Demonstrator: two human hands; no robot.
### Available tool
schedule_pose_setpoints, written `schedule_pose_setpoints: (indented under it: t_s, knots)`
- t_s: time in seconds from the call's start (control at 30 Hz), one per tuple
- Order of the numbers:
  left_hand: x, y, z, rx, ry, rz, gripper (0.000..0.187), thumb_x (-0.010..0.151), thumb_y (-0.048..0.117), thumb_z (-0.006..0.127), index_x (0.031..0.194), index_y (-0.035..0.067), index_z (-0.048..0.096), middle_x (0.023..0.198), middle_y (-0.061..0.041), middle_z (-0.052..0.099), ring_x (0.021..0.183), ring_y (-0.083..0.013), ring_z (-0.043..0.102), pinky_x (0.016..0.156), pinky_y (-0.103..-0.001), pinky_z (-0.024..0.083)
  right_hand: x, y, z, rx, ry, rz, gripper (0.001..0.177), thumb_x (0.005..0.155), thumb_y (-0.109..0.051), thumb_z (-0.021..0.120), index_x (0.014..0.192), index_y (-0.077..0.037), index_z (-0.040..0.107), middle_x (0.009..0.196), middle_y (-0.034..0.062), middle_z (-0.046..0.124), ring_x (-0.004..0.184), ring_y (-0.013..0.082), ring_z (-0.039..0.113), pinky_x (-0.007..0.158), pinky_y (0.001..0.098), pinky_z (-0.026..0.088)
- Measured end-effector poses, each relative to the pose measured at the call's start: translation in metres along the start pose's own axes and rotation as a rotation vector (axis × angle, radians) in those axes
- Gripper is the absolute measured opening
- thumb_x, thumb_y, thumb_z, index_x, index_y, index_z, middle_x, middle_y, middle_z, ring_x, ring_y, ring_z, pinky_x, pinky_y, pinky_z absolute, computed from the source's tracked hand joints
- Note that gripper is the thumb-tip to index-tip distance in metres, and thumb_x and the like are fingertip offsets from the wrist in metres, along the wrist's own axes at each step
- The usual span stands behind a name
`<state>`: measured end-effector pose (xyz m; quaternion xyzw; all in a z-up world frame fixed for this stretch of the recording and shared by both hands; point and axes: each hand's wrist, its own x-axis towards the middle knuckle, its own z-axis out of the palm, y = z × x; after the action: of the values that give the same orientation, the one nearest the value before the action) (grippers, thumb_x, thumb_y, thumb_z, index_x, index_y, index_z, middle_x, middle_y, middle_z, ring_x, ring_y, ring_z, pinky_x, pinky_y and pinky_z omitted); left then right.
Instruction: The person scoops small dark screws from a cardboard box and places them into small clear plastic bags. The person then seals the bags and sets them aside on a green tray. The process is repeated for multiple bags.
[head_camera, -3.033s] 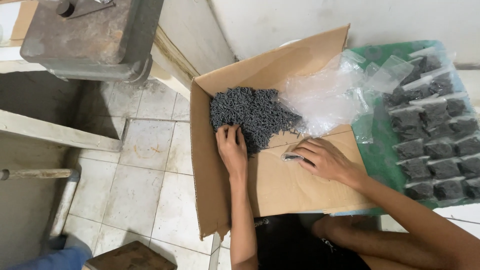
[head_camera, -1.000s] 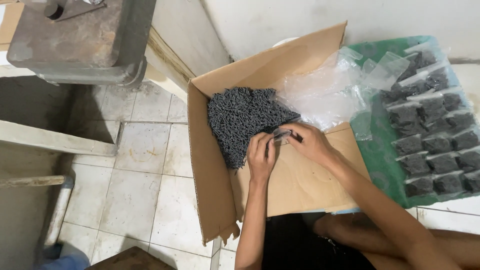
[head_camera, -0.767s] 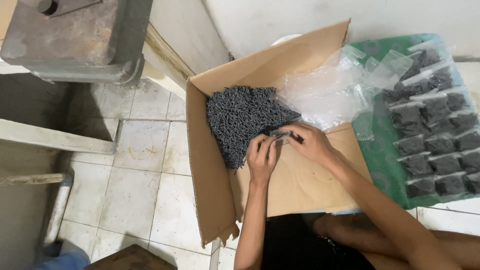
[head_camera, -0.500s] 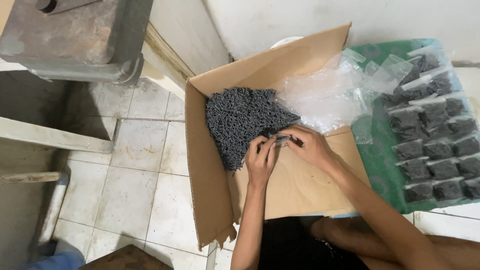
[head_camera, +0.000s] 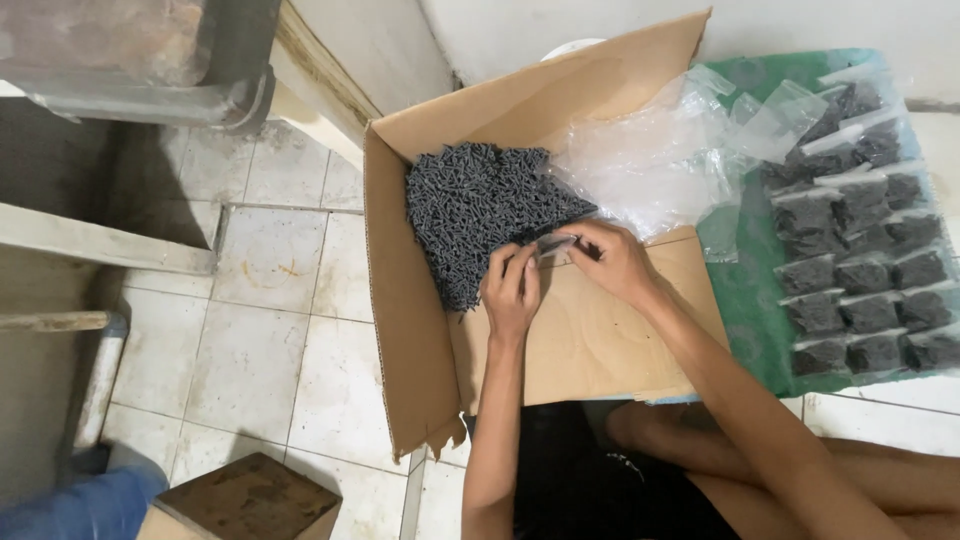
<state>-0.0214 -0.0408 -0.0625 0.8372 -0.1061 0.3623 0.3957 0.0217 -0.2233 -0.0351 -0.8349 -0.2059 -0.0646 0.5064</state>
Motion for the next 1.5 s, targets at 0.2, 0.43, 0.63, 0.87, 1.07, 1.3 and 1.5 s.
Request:
schedule_pose_setpoints:
  t_s: [0.2, 0.43, 0.63, 0.87, 1.07, 1.3, 1.5]
  knots:
    - [0.001, 0.004, -0.002, -0.032, -0.067, -0.074, 0.027, 0.094, 0.013, 0.059, 0.119, 0.011, 0.069, 0.107, -0.007, 0.064, 0.08, -0.0286, 0.071, 0.064, -0.038, 0.06, -0.004, -0.002, 0.003, -0.019, -0.005, 0.047, 0.034, 0.085, -0.004, 0.076, 0.116, -0.017, 0.078, 0.07, 0.0108, 0.069, 0.069, 0.0297, 0.068, 0.066, 0.0417, 0.054]
    - [0.004, 0.013, -0.005, -0.037, -0.119, -0.078, 0.03, 0.099, 0.009, 0.055, 0.126, 0.011, 0.066, 0.109, -0.008, 0.068, 0.082, -0.0332, 0.073, 0.065, -0.039, 0.061, -0.012, 0.013, 0.004, -0.055, -0.022, 0.039, 0.047, 0.084, -0.007, 0.079, 0.129, -0.019, 0.072, 0.073, 0.0099, 0.069, 0.078, 0.0333, 0.069, 0.071, 0.0458, 0.056]
    - [-0.003, 0.013, 0.001, 0.033, -0.172, -0.092, 0.033, 0.099, 0.009, 0.06, 0.132, 0.008, 0.061, 0.117, -0.014, 0.069, 0.089, -0.0358, 0.074, 0.068, -0.044, 0.062, -0.012, 0.002, 0.002, -0.096, -0.011, 0.038, 0.04, 0.09, -0.005, 0.076, 0.127, -0.019, 0.073, 0.072, 0.0096, 0.07, 0.073, 0.0313, 0.068, 0.068, 0.0435, 0.055]
    - [-0.003, 0.006, 0.002, 0.002, -0.121, -0.154, 0.032, 0.096, 0.01, 0.064, 0.127, 0.008, 0.064, 0.107, -0.011, 0.073, 0.084, -0.0306, 0.074, 0.069, -0.042, 0.06, -0.013, 0.012, 0.003, -0.026, 0.009, 0.071, 0.047, 0.089, -0.006, 0.075, 0.133, -0.019, 0.068, 0.09, 0.0118, 0.075, 0.074, 0.0306, 0.068, 0.065, 0.0418, 0.055]
    - [-0.006, 0.0, -0.018, 0.233, 0.116, -0.064, 0.023, 0.092, 0.004, 0.066, 0.112, 0.012, 0.072, 0.1, -0.001, 0.064, 0.089, -0.0228, 0.066, 0.079, -0.035, 0.055, -0.015, 0.019, 0.005, -0.024, 0.001, 0.101, 0.044, 0.087, -0.005, 0.076, 0.128, -0.019, 0.071, 0.089, 0.0116, 0.076, 0.066, 0.0277, 0.064, 0.059, 0.0391, 0.051]
    - [-0.008, 0.003, -0.022, 0.428, 0.129, -0.189, 0.011, 0.094, 0.013, 0.073, 0.104, 0.017, 0.071, 0.094, 0.002, 0.053, 0.081, -0.0204, 0.051, 0.072, -0.035, 0.044, -0.014, 0.003, 0.0, -0.008, 0.022, 0.042, 0.035, 0.089, -0.008, 0.077, 0.122, -0.019, 0.076, 0.07, 0.0084, 0.067, 0.058, 0.0228, 0.056, 0.054, 0.0356, 0.047]
    - [-0.01, 0.001, -0.019, 0.514, 0.144, -0.199, 0.009, 0.096, 0.014, 0.071, 0.104, 0.018, 0.069, 0.096, 0.002, 0.052, 0.081, -0.0196, 0.049, 0.071, -0.034, 0.041, -0.012, 0.005, 0.002, 0.003, 0.037, 0.033, 0.034, 0.088, -0.009, 0.078, 0.121, -0.018, 0.076, 0.066, 0.008, 0.064, 0.056, 0.0215, 0.054, 0.052, 0.0349, 0.046]
